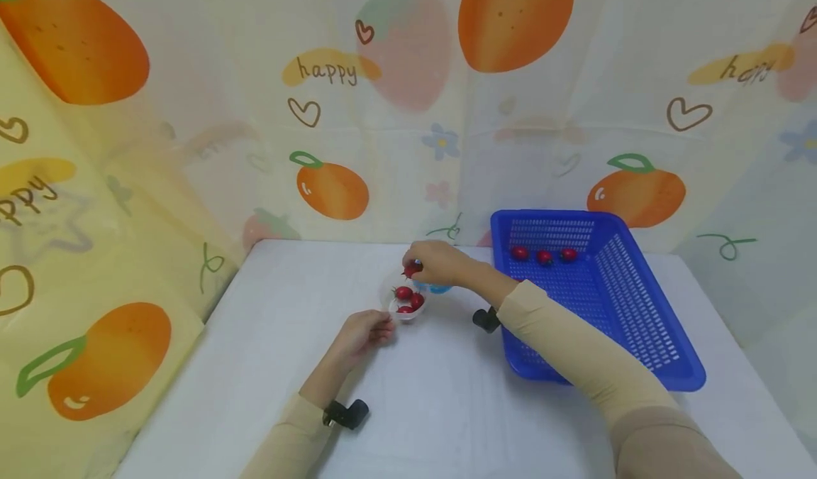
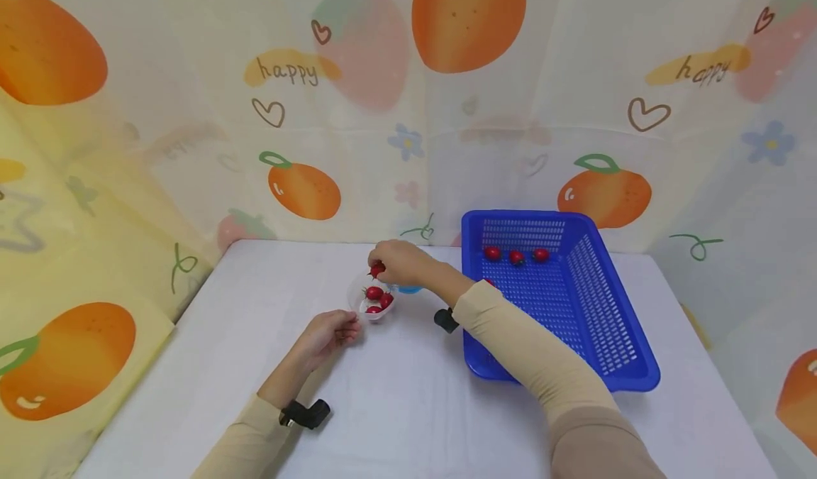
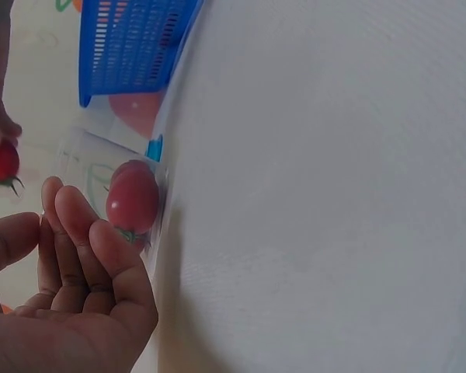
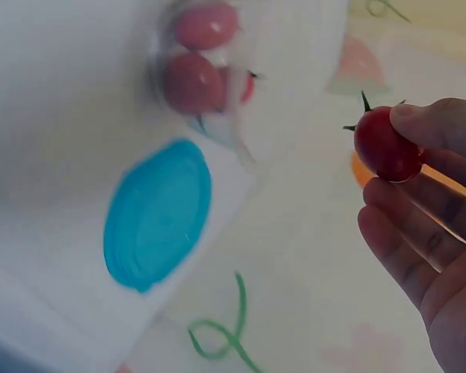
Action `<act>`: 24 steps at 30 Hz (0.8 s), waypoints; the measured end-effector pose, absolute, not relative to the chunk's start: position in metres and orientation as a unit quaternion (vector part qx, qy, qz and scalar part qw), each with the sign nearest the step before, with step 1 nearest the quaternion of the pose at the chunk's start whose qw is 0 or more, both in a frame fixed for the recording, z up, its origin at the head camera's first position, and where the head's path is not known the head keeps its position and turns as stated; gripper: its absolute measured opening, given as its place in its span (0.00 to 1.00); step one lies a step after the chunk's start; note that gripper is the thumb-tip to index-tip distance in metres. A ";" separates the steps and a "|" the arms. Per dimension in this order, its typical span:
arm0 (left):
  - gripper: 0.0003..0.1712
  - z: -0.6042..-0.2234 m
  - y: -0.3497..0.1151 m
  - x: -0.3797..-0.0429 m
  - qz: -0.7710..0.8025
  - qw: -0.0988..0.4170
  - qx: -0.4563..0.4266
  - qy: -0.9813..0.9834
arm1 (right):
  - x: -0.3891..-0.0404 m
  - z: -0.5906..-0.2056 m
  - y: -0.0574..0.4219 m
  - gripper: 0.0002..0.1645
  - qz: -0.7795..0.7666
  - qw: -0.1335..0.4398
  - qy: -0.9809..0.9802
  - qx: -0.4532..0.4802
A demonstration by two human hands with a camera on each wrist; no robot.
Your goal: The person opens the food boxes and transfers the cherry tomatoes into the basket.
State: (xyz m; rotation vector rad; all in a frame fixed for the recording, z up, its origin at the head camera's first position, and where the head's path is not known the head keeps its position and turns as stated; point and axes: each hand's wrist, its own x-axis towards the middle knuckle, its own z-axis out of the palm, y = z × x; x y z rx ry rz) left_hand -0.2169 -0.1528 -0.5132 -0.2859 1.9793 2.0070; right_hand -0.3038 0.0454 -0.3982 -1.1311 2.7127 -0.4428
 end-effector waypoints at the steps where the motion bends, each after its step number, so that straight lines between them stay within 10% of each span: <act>1: 0.19 -0.513 -0.153 -0.217 0.700 0.152 -0.099 0.691 | -0.305 -0.395 0.051 0.16 -0.153 0.075 0.909 -0.380; 24: 0.17 -0.513 -0.152 -0.215 0.689 0.147 -0.110 0.702 | -0.333 -0.410 0.204 0.18 -0.279 -0.012 0.933 -0.228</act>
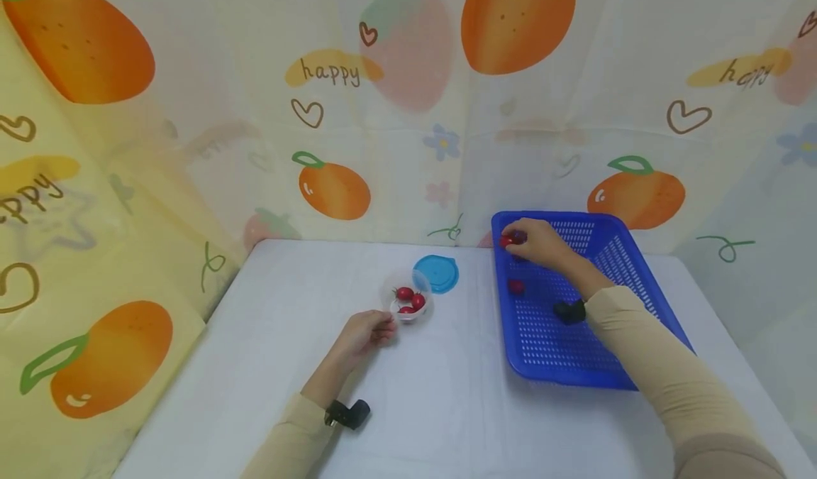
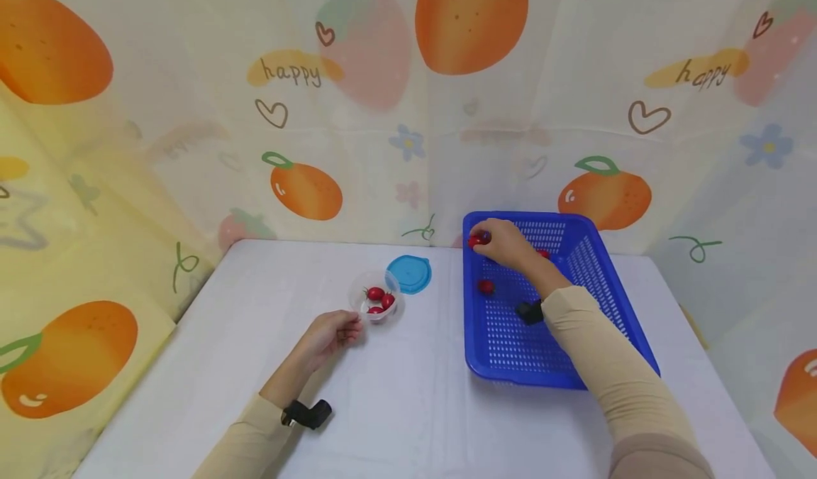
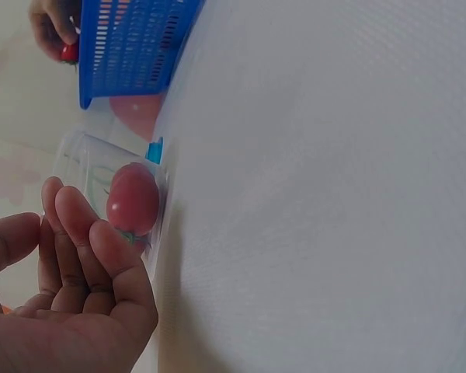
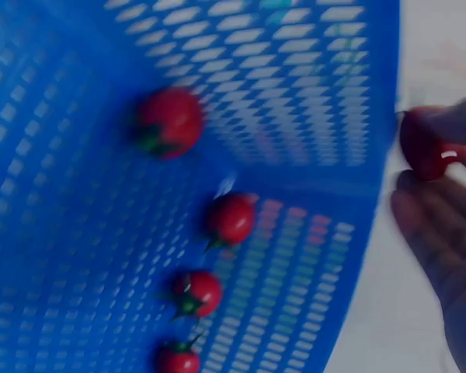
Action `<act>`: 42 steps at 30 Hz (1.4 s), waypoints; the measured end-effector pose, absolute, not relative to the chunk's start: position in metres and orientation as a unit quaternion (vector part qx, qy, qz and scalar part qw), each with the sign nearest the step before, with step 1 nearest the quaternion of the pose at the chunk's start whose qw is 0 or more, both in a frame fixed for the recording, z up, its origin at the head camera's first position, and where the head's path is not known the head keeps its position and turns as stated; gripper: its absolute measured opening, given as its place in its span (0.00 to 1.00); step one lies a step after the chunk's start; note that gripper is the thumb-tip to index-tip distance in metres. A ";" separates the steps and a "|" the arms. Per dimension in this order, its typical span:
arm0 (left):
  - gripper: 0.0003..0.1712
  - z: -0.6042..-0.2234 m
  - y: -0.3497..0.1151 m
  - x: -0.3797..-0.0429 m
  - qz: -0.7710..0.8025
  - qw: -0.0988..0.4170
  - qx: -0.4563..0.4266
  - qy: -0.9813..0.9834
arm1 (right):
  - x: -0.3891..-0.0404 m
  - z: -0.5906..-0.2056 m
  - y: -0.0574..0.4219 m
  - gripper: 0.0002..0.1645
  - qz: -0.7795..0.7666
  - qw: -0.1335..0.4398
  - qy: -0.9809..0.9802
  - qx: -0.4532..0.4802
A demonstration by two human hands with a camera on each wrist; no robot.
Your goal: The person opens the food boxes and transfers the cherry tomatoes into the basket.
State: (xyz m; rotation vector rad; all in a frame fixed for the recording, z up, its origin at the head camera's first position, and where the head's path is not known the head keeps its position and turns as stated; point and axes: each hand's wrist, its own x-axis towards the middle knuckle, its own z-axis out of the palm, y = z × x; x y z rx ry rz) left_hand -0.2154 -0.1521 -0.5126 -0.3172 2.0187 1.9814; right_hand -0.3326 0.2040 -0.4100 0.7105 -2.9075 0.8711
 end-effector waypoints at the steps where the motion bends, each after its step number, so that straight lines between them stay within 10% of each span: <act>1: 0.17 -0.513 -0.152 -0.215 0.689 0.148 -0.109 0.701 | -0.334 -0.412 0.207 0.18 0.289 0.018 -0.931 0.223; 42: 0.18 -0.512 -0.152 -0.213 0.688 0.142 -0.112 0.703 | -0.348 -0.464 0.221 0.21 0.235 -0.084 -0.956 0.156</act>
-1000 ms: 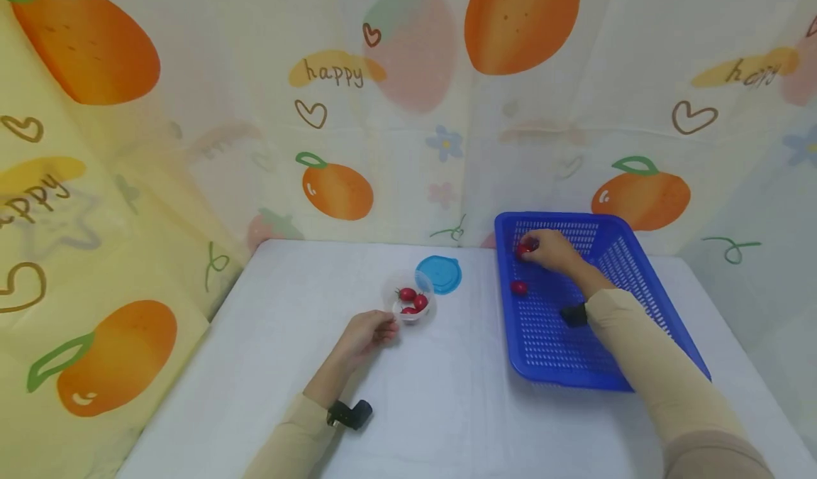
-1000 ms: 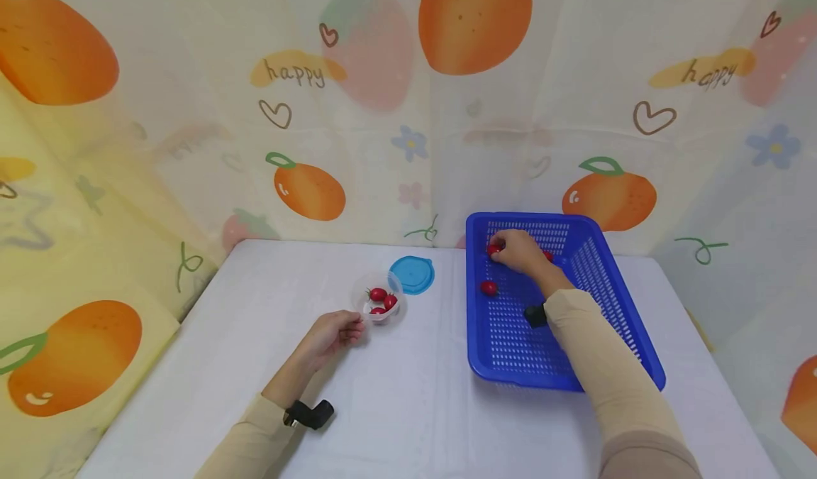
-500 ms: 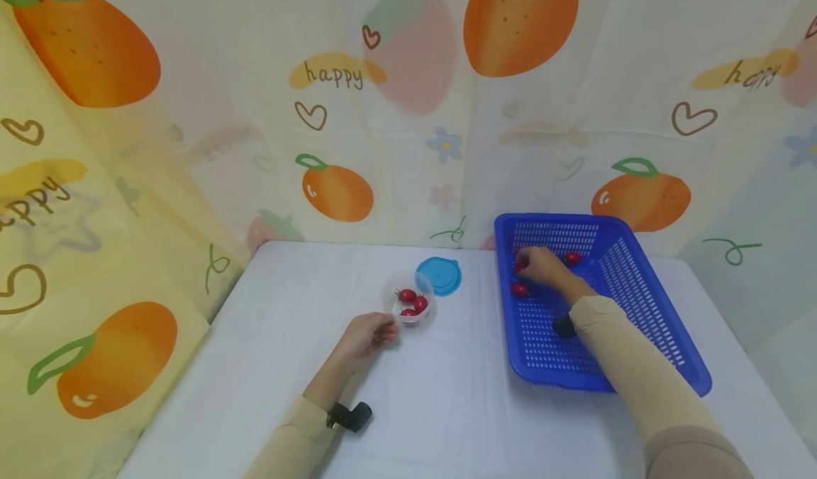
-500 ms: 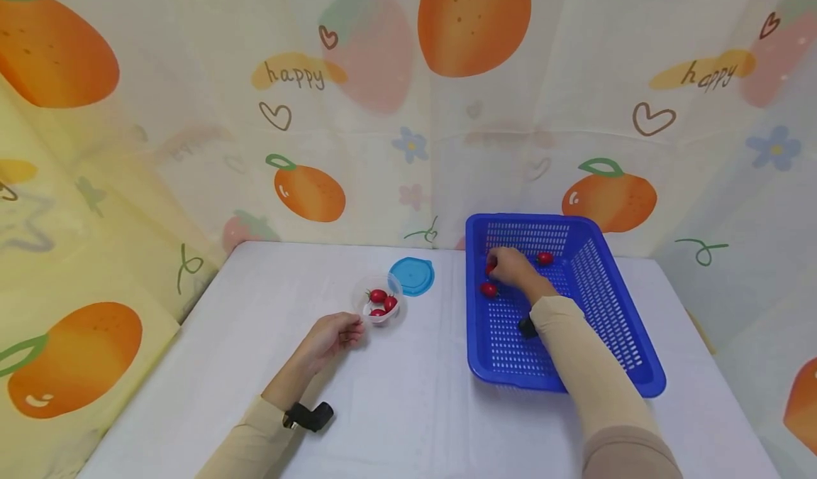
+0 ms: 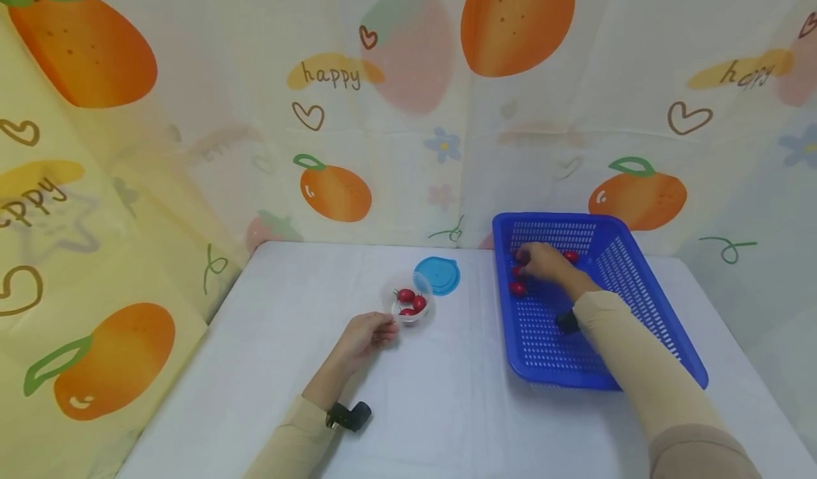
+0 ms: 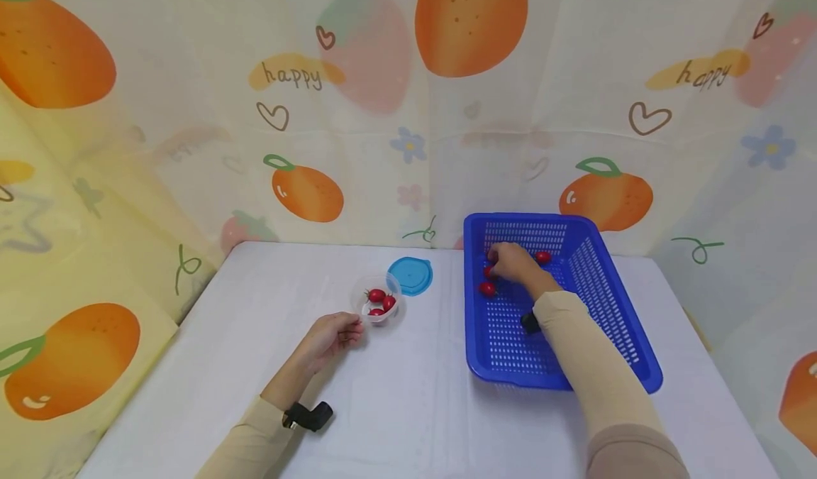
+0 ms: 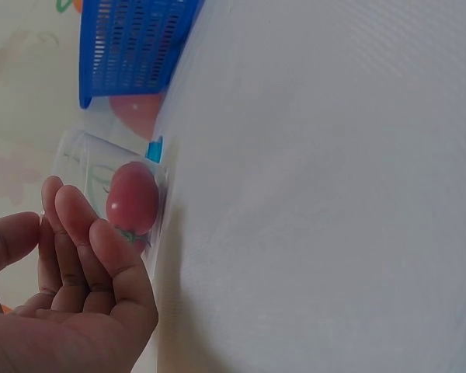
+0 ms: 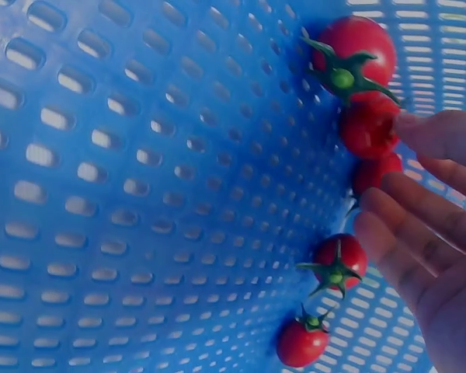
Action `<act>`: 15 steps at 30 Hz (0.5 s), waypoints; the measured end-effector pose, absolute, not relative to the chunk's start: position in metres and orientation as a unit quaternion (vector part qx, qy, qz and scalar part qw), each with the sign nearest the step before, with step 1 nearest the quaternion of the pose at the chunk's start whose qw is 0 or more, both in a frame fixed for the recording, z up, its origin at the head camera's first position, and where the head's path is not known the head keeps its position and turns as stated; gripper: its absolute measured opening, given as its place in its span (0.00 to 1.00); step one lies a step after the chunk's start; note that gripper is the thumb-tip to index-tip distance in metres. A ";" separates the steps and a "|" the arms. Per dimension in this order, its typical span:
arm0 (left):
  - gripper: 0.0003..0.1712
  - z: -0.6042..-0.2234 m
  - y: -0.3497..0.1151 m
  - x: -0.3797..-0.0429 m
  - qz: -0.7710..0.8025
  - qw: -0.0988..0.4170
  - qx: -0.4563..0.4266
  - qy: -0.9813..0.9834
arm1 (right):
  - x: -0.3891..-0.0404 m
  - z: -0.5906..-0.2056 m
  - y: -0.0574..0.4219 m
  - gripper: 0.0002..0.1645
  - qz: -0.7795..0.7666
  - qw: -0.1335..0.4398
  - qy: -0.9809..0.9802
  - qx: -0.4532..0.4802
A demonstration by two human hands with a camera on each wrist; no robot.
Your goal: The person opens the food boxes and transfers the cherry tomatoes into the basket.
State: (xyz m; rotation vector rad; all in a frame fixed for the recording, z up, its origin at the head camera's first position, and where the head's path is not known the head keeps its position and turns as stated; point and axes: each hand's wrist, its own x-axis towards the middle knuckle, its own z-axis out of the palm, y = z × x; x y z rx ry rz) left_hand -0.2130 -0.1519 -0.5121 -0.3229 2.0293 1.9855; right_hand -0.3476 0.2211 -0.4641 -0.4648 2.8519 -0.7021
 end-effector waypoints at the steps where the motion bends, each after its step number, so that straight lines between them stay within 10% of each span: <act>1: 0.18 -0.513 -0.152 -0.213 0.688 0.141 -0.112 0.703 | -0.347 -0.463 0.222 0.21 -0.235 0.085 0.956 -0.155; 15: 0.20 -0.512 -0.153 -0.215 0.686 0.145 -0.106 0.704 | -0.352 -0.431 0.226 0.18 -0.298 0.042 0.941 -0.151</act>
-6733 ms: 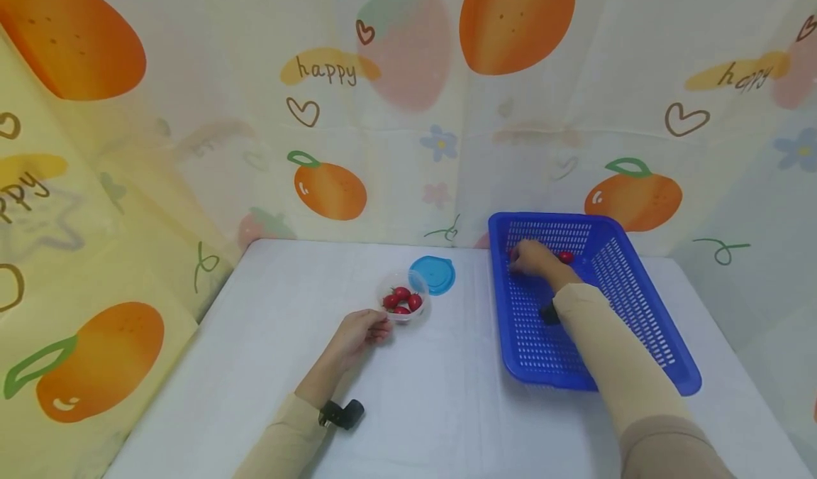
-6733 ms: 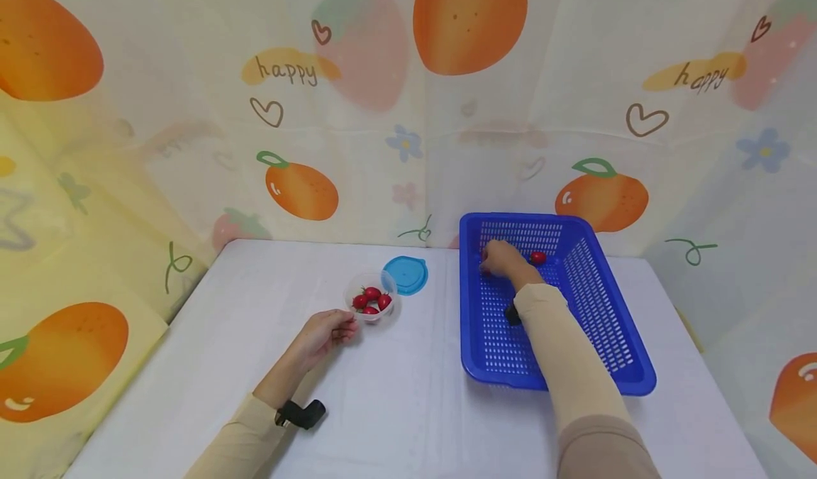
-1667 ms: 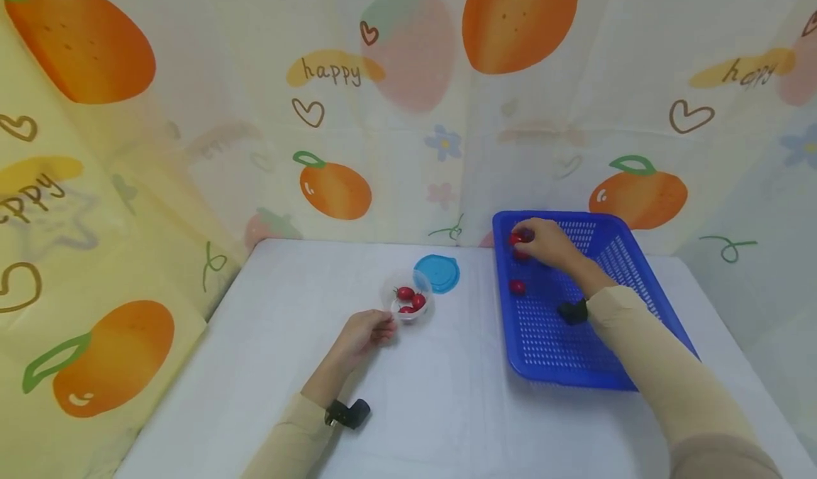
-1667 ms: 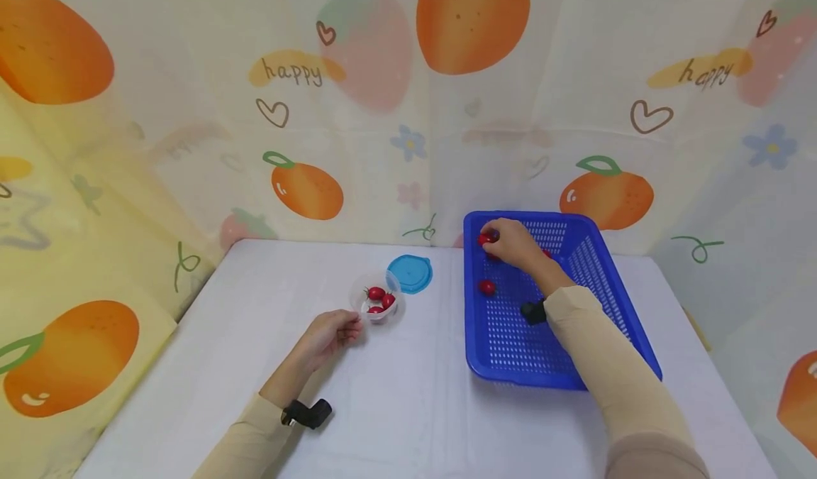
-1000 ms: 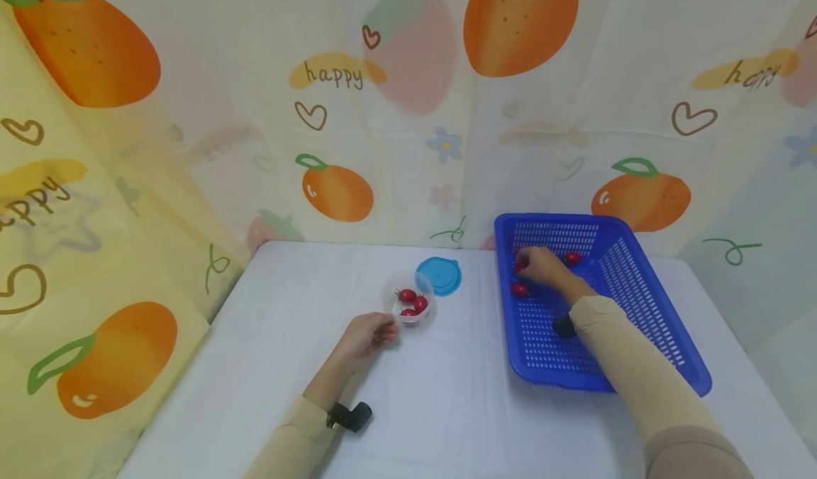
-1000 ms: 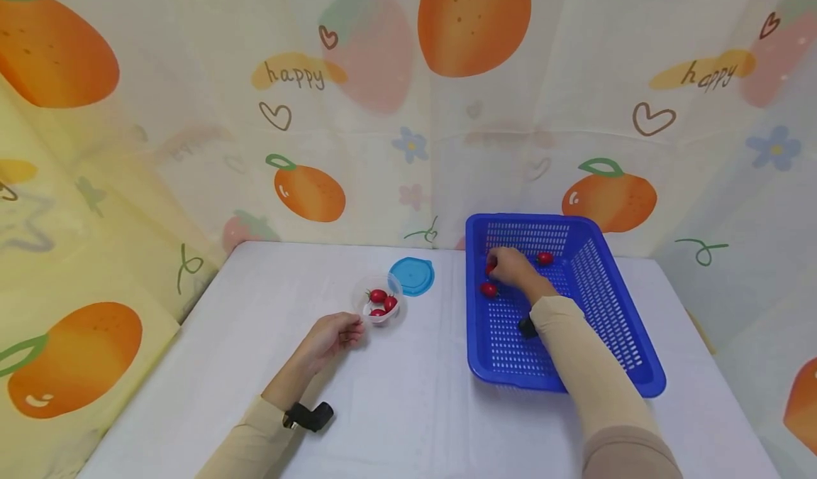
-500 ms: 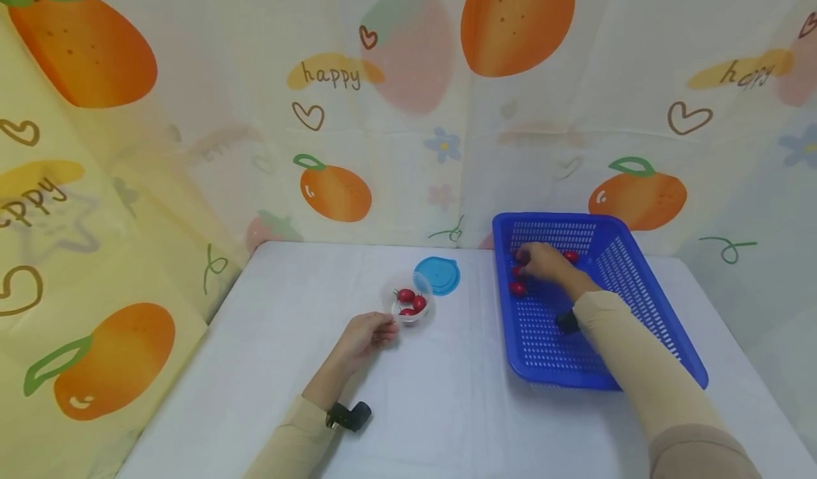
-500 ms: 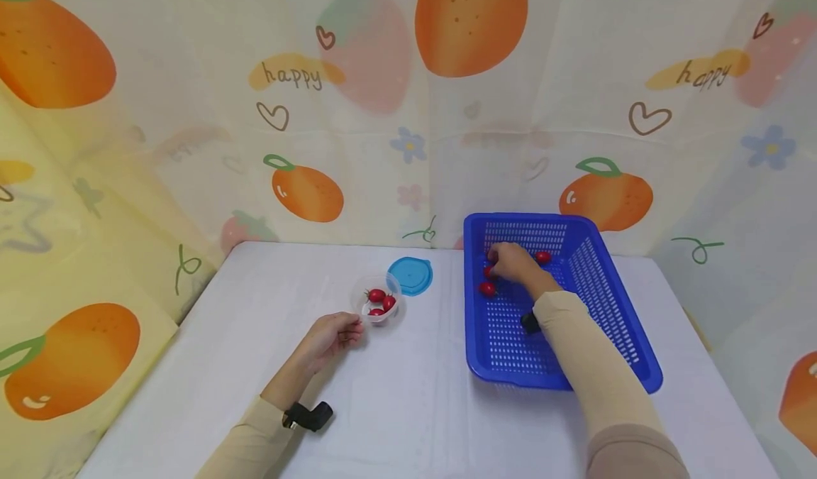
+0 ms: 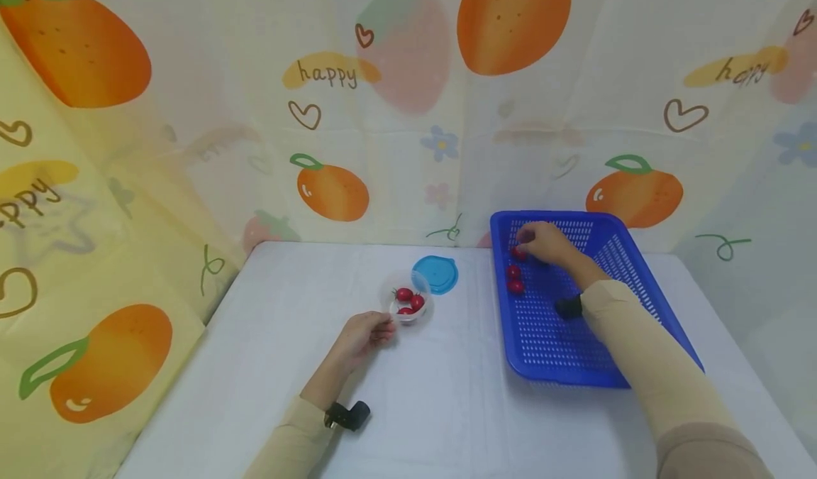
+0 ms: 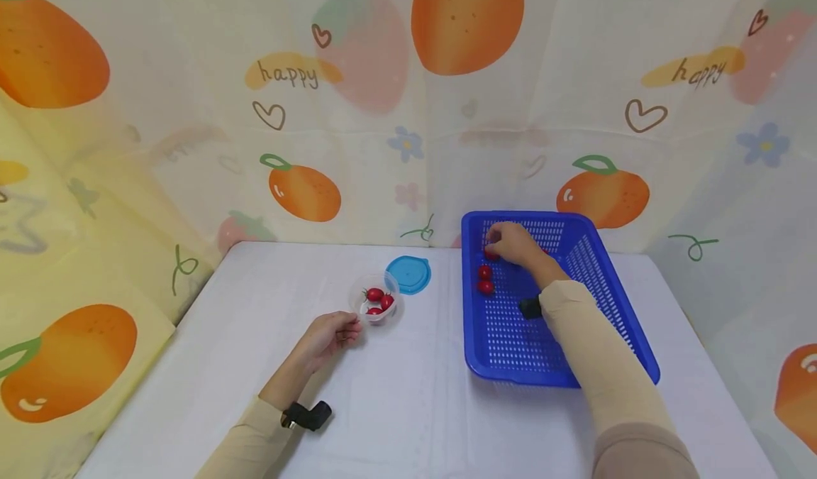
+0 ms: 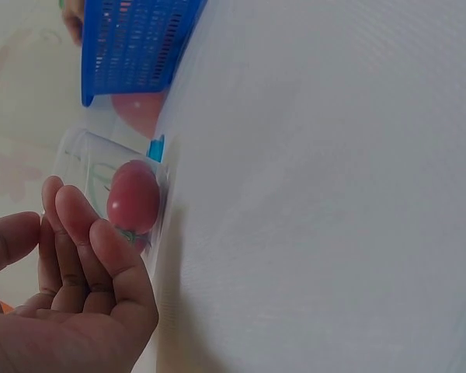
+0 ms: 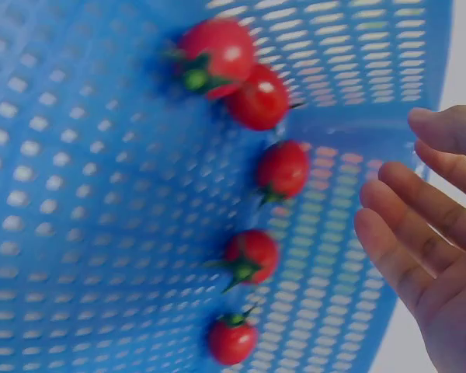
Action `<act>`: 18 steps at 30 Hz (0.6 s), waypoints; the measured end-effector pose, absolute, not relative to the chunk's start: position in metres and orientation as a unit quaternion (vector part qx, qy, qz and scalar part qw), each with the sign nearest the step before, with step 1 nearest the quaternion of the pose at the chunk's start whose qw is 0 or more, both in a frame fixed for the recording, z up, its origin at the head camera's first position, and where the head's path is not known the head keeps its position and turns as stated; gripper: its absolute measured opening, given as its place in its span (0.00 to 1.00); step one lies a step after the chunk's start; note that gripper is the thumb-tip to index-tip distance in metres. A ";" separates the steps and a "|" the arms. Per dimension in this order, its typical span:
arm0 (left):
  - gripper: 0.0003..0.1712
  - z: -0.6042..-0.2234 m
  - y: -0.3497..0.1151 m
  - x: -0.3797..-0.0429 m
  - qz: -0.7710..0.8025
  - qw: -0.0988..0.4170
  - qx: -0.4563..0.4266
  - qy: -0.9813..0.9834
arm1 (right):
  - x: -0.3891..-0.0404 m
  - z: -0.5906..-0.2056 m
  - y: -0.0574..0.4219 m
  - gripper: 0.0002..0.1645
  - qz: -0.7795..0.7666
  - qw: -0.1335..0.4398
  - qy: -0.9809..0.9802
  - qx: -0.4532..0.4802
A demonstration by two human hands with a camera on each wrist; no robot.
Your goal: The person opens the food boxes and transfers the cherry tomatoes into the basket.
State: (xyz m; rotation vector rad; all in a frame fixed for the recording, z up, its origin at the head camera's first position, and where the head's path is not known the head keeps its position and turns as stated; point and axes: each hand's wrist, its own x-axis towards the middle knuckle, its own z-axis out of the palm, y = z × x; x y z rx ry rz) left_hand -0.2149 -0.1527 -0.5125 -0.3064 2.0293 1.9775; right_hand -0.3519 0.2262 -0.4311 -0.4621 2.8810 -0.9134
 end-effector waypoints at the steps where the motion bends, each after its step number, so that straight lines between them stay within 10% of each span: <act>1: 0.20 -0.512 -0.153 -0.215 0.686 0.145 -0.106 0.705 | -0.353 -0.428 0.224 0.18 -0.297 0.038 0.941 -0.157; 18: 0.18 -0.511 -0.152 -0.213 0.691 0.147 -0.106 0.700 | -0.343 -0.389 0.160 0.17 -0.302 0.026 0.925 -0.228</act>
